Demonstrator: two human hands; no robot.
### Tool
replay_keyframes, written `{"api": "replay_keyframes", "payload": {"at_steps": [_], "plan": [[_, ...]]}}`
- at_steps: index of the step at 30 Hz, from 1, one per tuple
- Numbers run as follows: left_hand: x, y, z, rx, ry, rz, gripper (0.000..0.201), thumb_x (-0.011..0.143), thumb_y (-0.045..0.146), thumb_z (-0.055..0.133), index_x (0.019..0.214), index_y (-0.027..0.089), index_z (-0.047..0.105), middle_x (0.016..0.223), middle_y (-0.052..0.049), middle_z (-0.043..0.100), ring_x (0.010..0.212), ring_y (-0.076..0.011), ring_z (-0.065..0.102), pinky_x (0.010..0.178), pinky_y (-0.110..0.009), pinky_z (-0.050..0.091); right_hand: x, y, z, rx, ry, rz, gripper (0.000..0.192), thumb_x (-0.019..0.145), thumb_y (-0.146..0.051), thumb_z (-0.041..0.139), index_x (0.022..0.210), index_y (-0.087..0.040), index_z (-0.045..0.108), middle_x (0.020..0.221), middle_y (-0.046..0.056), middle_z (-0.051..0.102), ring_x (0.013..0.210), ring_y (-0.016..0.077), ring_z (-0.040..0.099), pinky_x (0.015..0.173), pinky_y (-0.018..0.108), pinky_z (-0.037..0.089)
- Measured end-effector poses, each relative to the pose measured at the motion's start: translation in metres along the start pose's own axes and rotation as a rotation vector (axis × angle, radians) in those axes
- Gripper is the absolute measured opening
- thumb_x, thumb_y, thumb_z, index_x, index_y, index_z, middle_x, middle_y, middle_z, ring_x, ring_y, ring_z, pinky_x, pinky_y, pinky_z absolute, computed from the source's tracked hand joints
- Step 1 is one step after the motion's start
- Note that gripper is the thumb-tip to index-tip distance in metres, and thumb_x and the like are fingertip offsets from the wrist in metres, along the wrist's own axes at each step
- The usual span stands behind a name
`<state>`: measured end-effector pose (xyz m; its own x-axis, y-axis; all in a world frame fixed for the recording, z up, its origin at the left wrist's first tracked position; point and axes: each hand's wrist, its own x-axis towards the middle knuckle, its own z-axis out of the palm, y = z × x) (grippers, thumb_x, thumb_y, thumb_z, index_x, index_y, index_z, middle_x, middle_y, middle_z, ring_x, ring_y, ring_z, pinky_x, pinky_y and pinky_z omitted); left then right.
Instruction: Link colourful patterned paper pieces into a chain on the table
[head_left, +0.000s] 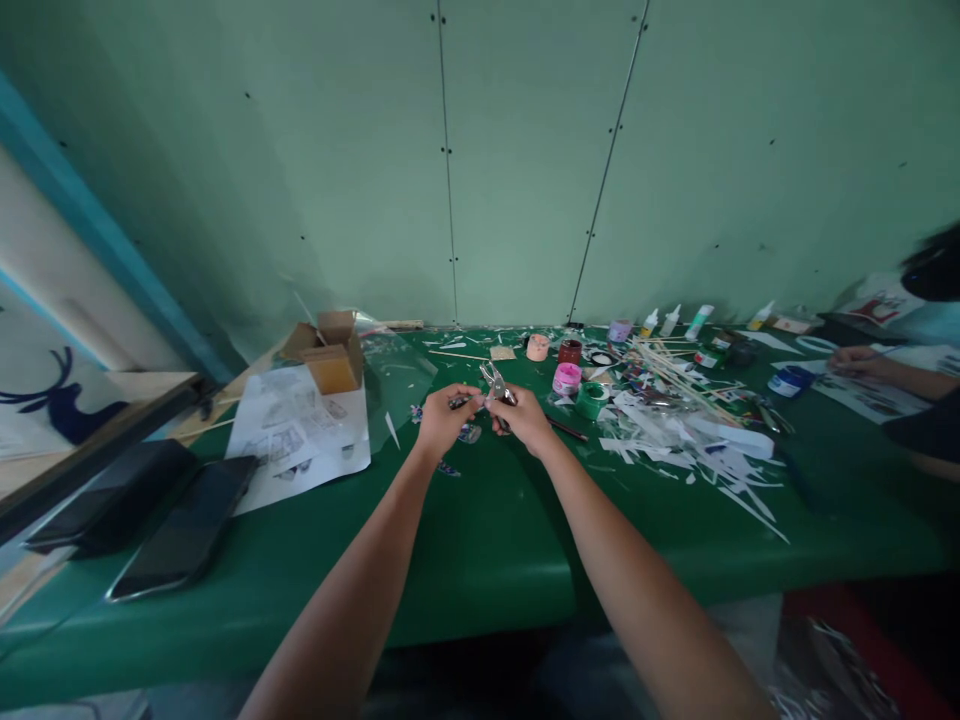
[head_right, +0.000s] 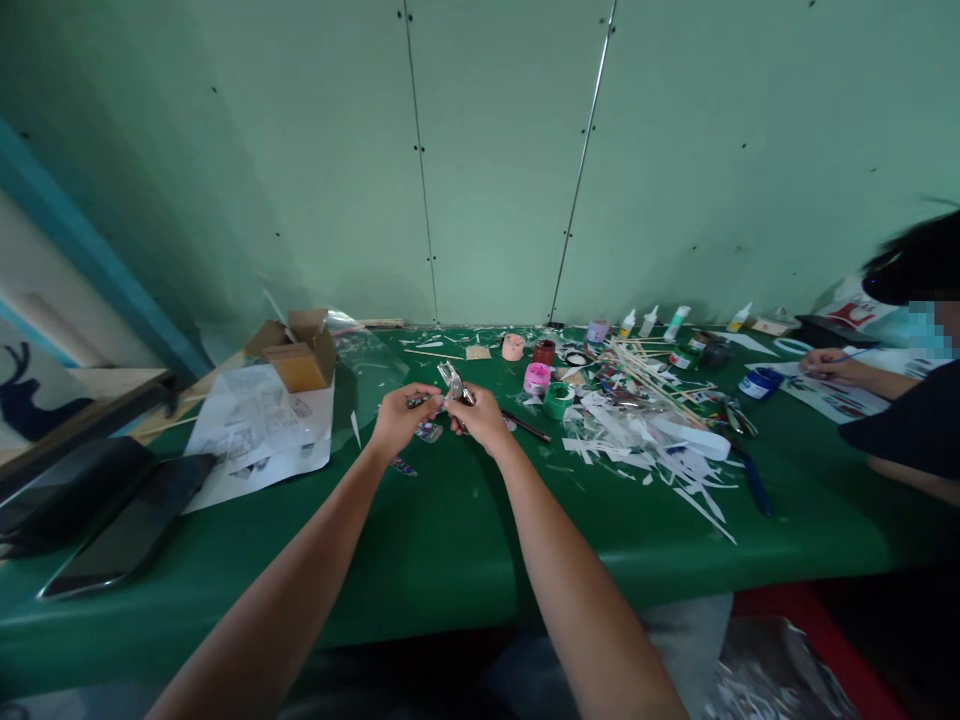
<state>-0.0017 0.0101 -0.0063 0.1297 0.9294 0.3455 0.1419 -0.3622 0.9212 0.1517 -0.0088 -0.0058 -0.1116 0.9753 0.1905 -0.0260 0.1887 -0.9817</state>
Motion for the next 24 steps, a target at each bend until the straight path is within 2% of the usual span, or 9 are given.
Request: {"api": "replay_keyframes", "payload": {"at_steps": [5,14,19,21,24], "plan": [[-0.002,0.002,-0.003,0.071,-0.094,0.086,0.012,0.072,0.03,0.066,0.075,0.019,0.064,0.072,-0.003,0.067,0.067,-0.0139,0.06,0.062,-0.023,0.044,0.0,0.003,-0.005,0.003,-0.068,0.006,0.021,0.069,-0.036,0.065,0.077,-0.021,0.053,0.052,-0.006,0.051,0.044,0.0119,0.051,0.044,0.023,0.04],[-0.006,-0.003,-0.008,0.236,-0.282,0.176,0.005,0.08,0.025,0.055,0.082,0.022,0.059,0.07,0.0,0.064,0.06,-0.013,0.057,0.057,-0.022,0.038,0.0,0.005,-0.012,-0.114,-0.2,0.062,0.01,0.067,-0.026,0.059,0.067,-0.019,0.052,0.047,-0.004,0.053,0.042,0.0123,0.051,0.046,0.023,0.039],[-0.006,-0.005,-0.009,0.231,-0.247,0.165,0.006,0.082,0.027,0.052,0.084,0.021,0.052,0.071,0.001,0.064,0.061,-0.0122,0.056,0.056,-0.022,0.037,0.001,0.003,-0.015,-0.058,-0.116,0.03,0.019,0.067,-0.03,0.064,0.065,-0.02,0.048,0.046,-0.006,0.049,0.044,0.0117,0.049,0.049,0.023,0.039],[-0.005,-0.006,-0.007,0.126,-0.204,0.131,0.01,0.084,0.03,0.051,0.086,0.021,0.047,0.074,0.001,0.063,0.058,-0.0104,0.054,0.056,-0.021,0.037,0.002,0.002,-0.017,-0.01,-0.057,-0.007,0.023,0.069,-0.036,0.065,0.07,-0.02,0.048,0.049,-0.006,0.049,0.045,0.0119,0.048,0.05,0.024,0.039],[-0.002,-0.008,-0.001,-0.06,-0.111,0.05,0.016,0.085,0.035,0.049,0.089,0.021,0.043,0.063,0.005,0.054,0.047,-0.0068,0.044,0.049,-0.019,0.033,0.004,-0.001,-0.019,-0.023,0.032,-0.071,0.024,0.073,-0.042,0.06,0.073,-0.02,0.051,0.054,-0.005,0.051,0.048,0.012,0.047,0.051,0.024,0.038]]}}
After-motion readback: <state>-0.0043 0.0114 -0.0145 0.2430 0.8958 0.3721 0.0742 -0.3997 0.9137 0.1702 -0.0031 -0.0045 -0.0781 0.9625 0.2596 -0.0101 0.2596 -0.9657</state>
